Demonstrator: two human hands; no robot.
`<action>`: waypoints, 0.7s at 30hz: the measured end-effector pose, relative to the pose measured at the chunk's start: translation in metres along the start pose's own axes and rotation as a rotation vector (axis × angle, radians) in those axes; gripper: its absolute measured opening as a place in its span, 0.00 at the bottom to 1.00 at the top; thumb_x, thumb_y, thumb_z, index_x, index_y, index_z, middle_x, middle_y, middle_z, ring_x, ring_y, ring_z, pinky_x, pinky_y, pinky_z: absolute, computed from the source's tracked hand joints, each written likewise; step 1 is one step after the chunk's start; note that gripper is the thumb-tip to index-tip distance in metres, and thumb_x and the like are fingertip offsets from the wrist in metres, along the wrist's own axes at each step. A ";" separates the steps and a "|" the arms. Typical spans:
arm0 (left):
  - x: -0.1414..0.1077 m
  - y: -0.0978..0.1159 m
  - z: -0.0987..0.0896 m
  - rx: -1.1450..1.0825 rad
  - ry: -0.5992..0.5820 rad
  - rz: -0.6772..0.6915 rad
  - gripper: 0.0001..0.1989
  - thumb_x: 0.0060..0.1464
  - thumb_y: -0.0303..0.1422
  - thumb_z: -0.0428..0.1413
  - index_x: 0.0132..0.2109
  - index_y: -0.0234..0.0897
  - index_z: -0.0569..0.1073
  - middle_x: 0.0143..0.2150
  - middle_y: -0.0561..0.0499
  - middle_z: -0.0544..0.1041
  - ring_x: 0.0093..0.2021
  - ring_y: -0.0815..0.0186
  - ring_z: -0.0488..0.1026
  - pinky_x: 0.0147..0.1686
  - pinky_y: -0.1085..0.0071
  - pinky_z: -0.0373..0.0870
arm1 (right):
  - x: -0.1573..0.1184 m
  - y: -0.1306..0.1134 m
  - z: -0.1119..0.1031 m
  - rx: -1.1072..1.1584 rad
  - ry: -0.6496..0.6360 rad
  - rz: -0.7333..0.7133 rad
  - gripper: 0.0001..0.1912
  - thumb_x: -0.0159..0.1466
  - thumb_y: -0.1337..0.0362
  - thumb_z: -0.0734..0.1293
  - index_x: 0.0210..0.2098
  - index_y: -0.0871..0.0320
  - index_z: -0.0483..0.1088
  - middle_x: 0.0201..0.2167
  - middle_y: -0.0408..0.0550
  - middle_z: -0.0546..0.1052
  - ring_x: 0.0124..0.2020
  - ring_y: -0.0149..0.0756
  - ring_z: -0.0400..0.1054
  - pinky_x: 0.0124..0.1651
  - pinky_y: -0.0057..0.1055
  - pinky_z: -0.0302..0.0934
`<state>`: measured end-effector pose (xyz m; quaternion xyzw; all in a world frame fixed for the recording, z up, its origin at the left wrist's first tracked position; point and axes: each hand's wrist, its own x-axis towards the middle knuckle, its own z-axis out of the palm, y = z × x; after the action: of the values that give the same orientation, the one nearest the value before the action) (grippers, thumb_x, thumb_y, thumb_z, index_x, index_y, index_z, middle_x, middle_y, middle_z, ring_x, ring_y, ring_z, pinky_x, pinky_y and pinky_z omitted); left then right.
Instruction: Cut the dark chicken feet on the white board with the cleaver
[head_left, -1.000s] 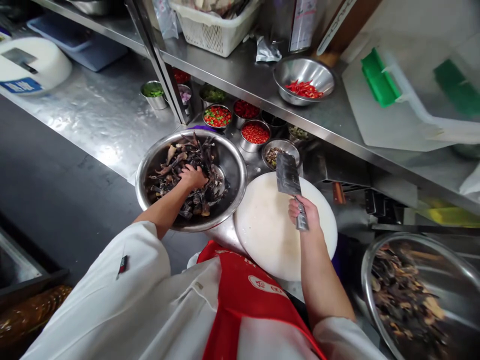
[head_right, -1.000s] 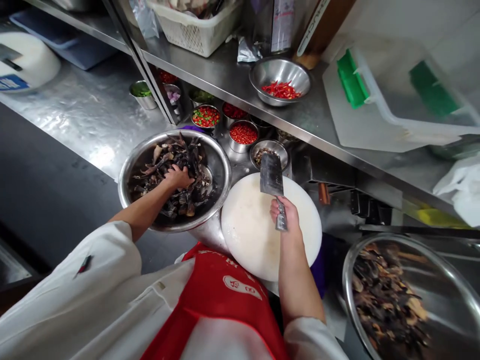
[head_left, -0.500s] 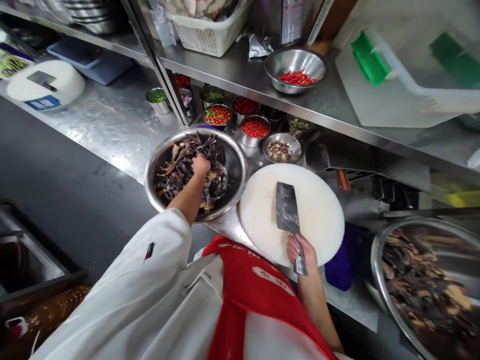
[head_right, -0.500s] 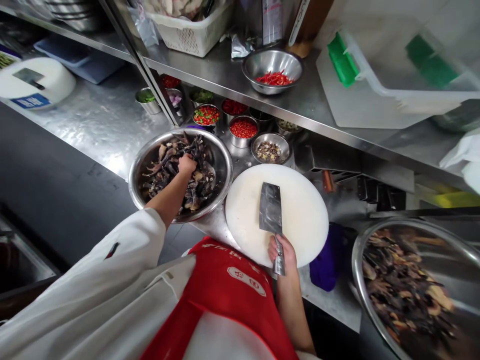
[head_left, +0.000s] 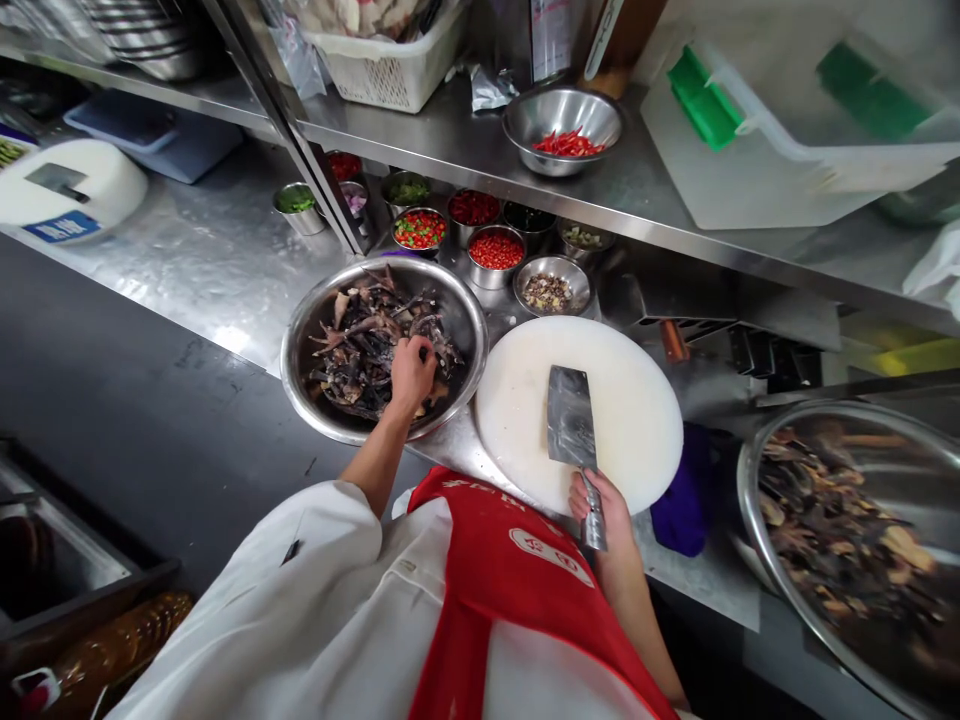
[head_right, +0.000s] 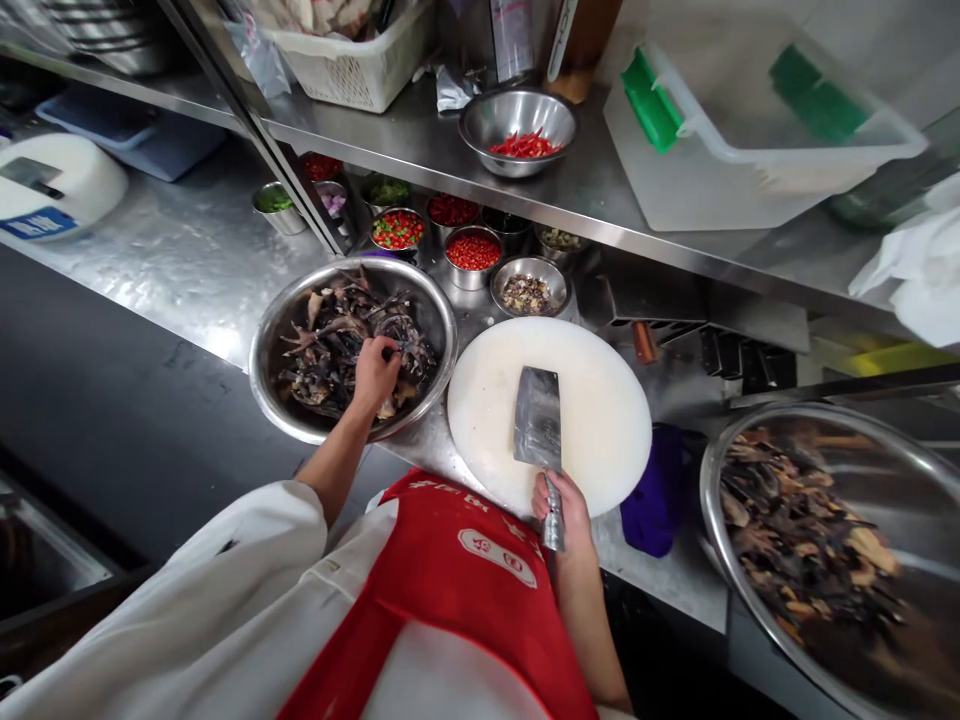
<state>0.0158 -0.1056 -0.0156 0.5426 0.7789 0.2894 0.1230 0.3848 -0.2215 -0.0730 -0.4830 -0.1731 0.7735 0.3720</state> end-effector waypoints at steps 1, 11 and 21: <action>-0.008 0.003 -0.008 -0.038 -0.007 0.055 0.05 0.55 0.28 0.51 0.38 0.41 0.70 0.40 0.48 0.69 0.43 0.61 0.69 0.47 0.64 0.66 | 0.000 0.000 0.000 0.015 0.021 -0.008 0.19 0.54 0.54 0.72 0.22 0.55 0.59 0.16 0.36 0.61 0.12 0.23 0.52 0.11 0.23 0.52; -0.016 0.015 -0.061 -0.136 -0.118 0.387 0.05 0.55 0.27 0.51 0.34 0.39 0.69 0.37 0.49 0.68 0.42 0.63 0.67 0.44 0.66 0.65 | -0.002 0.005 0.006 0.099 0.067 -0.043 0.16 0.55 0.58 0.72 0.24 0.55 0.61 0.18 0.36 0.63 0.13 0.23 0.55 0.13 0.22 0.55; -0.008 0.129 0.049 -0.132 -0.678 0.775 0.09 0.57 0.30 0.50 0.43 0.42 0.73 0.42 0.48 0.71 0.46 0.61 0.69 0.50 0.63 0.66 | -0.029 0.001 -0.001 0.184 0.228 -0.231 0.17 0.53 0.58 0.73 0.25 0.55 0.59 0.19 0.37 0.64 0.13 0.24 0.55 0.13 0.23 0.53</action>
<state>0.1438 -0.0664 0.0194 0.8455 0.4174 0.1702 0.2863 0.3927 -0.2439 -0.0560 -0.5084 -0.1128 0.6785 0.5182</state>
